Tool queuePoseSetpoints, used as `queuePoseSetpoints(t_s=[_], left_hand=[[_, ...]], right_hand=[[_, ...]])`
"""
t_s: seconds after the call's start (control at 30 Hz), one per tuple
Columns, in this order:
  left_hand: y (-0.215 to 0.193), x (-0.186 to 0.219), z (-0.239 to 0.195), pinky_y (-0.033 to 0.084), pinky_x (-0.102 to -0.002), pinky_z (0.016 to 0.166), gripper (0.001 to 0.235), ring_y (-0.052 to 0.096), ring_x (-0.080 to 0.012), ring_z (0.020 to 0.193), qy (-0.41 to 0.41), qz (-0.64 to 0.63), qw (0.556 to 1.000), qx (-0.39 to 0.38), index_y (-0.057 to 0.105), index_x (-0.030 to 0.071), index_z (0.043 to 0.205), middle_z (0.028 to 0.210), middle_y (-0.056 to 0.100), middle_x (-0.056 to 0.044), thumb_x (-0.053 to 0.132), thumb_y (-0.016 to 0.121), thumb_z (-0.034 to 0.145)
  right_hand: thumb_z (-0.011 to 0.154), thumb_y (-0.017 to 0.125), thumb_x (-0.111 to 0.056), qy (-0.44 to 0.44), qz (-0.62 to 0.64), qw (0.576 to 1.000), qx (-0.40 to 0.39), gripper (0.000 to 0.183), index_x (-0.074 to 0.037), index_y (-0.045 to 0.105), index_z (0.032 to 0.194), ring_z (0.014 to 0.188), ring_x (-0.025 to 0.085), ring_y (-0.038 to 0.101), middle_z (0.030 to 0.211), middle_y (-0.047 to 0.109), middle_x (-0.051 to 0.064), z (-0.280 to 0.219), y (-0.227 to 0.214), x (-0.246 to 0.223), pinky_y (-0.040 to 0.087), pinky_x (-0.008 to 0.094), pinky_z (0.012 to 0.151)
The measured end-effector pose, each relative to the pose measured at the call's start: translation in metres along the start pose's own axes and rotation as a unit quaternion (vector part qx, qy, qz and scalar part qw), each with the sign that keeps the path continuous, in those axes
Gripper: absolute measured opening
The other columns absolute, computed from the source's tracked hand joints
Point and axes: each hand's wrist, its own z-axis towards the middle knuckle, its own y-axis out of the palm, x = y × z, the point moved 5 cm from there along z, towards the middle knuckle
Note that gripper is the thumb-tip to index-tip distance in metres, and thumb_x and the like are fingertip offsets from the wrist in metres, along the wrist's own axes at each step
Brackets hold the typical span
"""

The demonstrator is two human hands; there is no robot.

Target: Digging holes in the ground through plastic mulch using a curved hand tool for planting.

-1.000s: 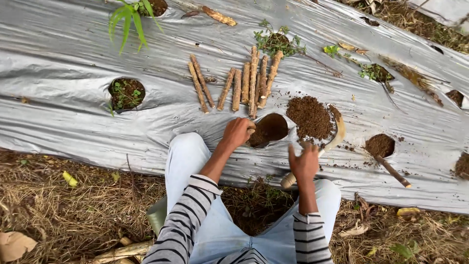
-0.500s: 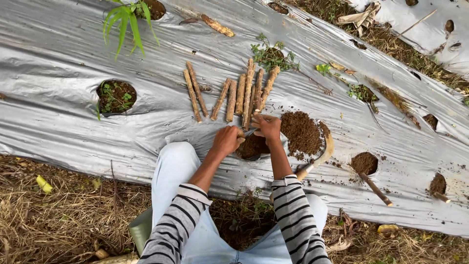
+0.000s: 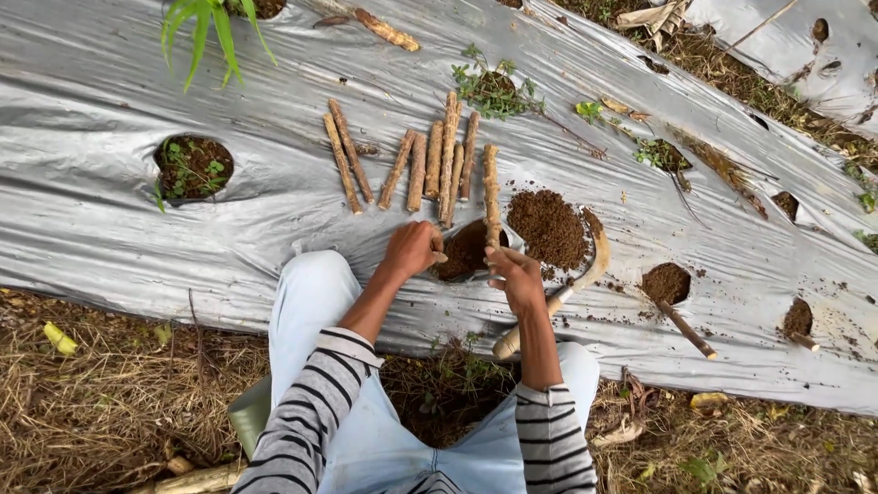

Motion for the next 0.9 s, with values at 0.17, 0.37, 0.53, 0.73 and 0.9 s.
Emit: queuePoseSetpoints(t_s=[0.17,0.37,0.53,0.73,0.9], left_hand=[[0.000,0.014,-0.012,0.058,-0.066,0.079,0.008,0.073,-0.0435,0.079,0.005,0.015,1.000,-0.009,0.074,0.004,0.082,0.077,0.074,-0.019,0.004,0.082,0.081],[0.008,0.041,-0.017,0.056,-0.056,0.071,0.022,0.066,-0.0362,0.062,0.064,0.027,0.995,-0.067,0.064,0.003,0.070,0.067,0.067,-0.016,0.007,0.072,0.090],[0.020,0.036,-0.018,0.058,-0.064,0.081,0.021,0.070,-0.0446,0.084,0.091,0.057,0.991,-0.080,0.071,-0.008,0.093,0.086,0.069,-0.024,0.012,0.075,0.093],[0.039,0.019,-0.007,0.056,-0.062,0.087,0.021,0.072,-0.0382,0.086,0.085,0.086,0.988,-0.097,0.074,-0.003,0.096,0.093,0.071,-0.017,0.017,0.076,0.091],[0.030,0.026,-0.013,0.055,-0.067,0.089,0.025,0.071,-0.0430,0.090,0.080,0.082,0.989,-0.089,0.072,-0.007,0.101,0.097,0.070,-0.020,0.016,0.076,0.091]], right_hand=[[0.088,0.082,-0.026,-0.001,-0.035,0.999,0.028,0.058,0.014,0.063,0.125,0.068,0.015,0.062,0.089,0.067,0.021,-0.103,-0.023,-0.003,0.065,0.030,0.053],[0.088,0.081,-0.028,0.008,-0.118,0.991,0.069,0.047,0.010,0.071,0.114,0.056,0.021,0.064,0.073,0.064,0.020,-0.151,-0.035,0.006,0.063,0.036,0.052],[0.090,0.078,-0.024,-0.042,-0.240,0.966,0.088,0.028,0.004,0.077,0.091,0.054,0.023,0.067,0.063,0.066,0.018,-0.137,-0.038,0.025,0.059,0.036,0.051],[0.086,0.076,-0.022,-0.146,-0.301,0.925,0.183,0.039,0.009,0.068,0.108,0.083,0.041,0.075,0.084,0.070,0.025,-0.120,-0.038,0.024,0.059,0.051,0.073],[0.087,0.086,-0.013,-0.263,-0.255,0.915,0.168,0.046,0.006,0.054,0.113,0.088,0.046,0.073,0.092,0.069,0.026,-0.112,-0.024,0.033,0.062,0.055,0.069]])
